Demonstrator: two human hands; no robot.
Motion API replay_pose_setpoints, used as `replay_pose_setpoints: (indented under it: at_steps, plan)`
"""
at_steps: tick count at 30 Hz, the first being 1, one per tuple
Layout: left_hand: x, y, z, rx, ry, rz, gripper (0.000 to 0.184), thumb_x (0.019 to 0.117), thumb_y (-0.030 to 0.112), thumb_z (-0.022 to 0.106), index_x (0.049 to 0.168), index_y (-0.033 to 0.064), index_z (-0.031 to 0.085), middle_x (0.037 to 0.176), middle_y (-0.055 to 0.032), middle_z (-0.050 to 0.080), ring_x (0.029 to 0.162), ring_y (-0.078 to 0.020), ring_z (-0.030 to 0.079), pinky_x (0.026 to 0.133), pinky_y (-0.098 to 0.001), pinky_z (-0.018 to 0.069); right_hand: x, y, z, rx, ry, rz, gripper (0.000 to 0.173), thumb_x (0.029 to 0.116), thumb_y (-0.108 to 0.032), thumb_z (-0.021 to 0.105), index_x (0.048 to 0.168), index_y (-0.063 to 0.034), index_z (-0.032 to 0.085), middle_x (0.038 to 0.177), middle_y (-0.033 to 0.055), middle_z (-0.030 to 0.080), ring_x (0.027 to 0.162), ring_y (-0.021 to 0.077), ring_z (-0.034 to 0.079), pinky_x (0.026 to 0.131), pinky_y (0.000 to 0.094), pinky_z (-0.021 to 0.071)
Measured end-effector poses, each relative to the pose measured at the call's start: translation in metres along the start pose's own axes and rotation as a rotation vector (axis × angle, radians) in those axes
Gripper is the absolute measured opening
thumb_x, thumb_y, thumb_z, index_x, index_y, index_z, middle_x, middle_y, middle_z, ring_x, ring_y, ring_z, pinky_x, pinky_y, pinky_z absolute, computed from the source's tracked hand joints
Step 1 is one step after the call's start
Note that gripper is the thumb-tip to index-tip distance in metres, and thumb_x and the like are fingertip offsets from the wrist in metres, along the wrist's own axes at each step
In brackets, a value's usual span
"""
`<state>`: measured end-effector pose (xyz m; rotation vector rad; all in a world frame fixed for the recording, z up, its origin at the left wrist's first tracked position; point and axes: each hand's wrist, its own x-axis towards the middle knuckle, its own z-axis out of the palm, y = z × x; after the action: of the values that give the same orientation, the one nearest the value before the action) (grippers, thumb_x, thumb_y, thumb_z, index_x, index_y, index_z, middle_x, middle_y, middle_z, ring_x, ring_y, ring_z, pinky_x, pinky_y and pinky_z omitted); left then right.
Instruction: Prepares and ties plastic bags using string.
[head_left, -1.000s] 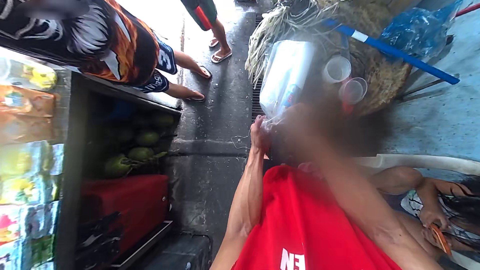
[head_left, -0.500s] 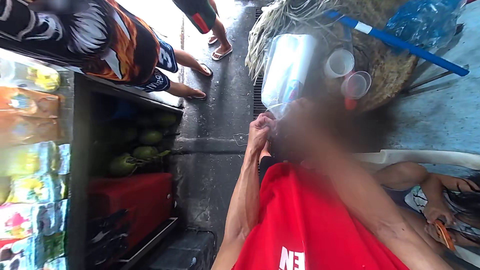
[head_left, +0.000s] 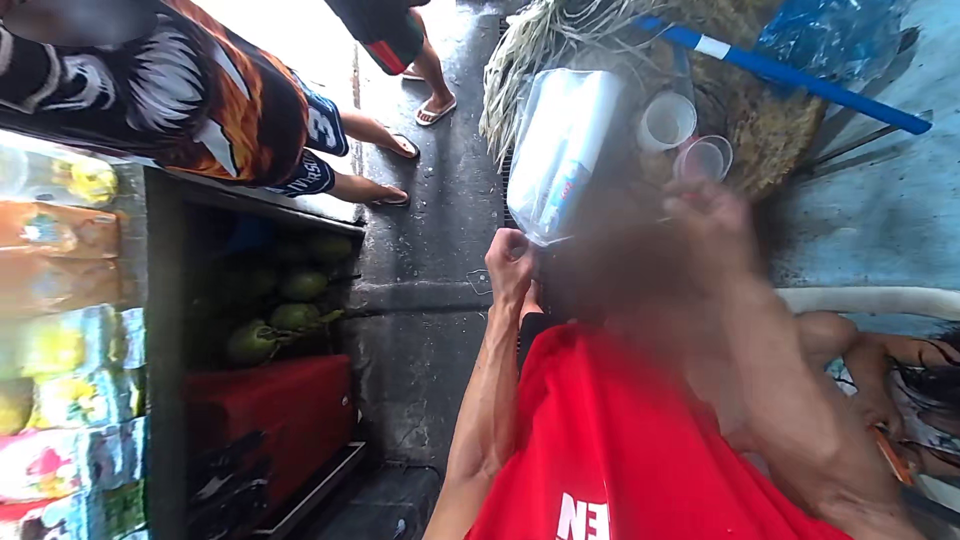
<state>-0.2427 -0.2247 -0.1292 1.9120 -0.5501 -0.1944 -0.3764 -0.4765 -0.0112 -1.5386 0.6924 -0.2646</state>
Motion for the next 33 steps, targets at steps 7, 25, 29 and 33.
replay_pose_setpoints:
  at_steps: [7, 25, 29, 33]
  plan:
    - [0.007, 0.013, 0.003, 0.304, -0.156, 0.231, 0.011, 0.0895, 0.003, 0.073, 0.097, 0.0027, 0.065, 0.104, -0.0145, 0.065, 0.09, -0.0256, 0.068, 0.077, -0.0418, 0.0598, -0.04, -0.054, -0.074, 0.276, 0.198, -0.125, 0.026, 0.0969, -0.006, 0.054, 0.114, -0.0252, 0.06, 0.059, -0.0119, 0.046, 0.039, -0.0004, 0.035, 0.037, 0.0159, 0.0364]
    - [0.019, 0.041, 0.017, 0.463, -0.108, 0.195, 0.023, 0.0899, 0.019, 0.073, 0.109, 0.0061, 0.069, 0.115, -0.0137, 0.067, 0.112, -0.0336, 0.061, 0.092, -0.0533, 0.0499, -0.112, -0.074, -0.083, -0.2, -0.063, -0.479, 0.017, 0.101, -0.029, 0.061, 0.117, -0.0252, 0.064, 0.085, -0.0162, 0.065, 0.065, -0.0069, 0.058, 0.057, 0.0119, 0.0502]
    - [0.005, 0.096, 0.022, 0.276, -0.279, 0.367, 0.037, 0.0896, 0.027, 0.067, 0.12, 0.0052, 0.07, 0.132, -0.0114, 0.065, 0.133, -0.0309, 0.053, 0.112, -0.0548, 0.041, -0.122, -0.094, -0.051, -0.315, -0.397, -0.648, 0.024, 0.1071, -0.026, 0.051, 0.116, -0.0079, 0.064, 0.089, 0.0003, 0.065, 0.075, -0.0006, 0.059, 0.066, 0.0139, 0.0507]
    - [-0.015, 0.128, 0.023, -0.199, -0.444, 0.36, 0.024, 0.098, 0.024, 0.062, 0.1, 0.003, 0.073, 0.099, -0.0063, 0.073, 0.102, -0.0161, 0.067, 0.1, -0.0405, 0.0516, -0.087, -0.11, -0.046, -0.438, -0.312, -0.723, 0.024, 0.1073, -0.027, 0.049, 0.112, -0.0115, 0.067, 0.088, -0.0034, 0.062, 0.072, -0.0011, 0.056, 0.063, 0.017, 0.0505]
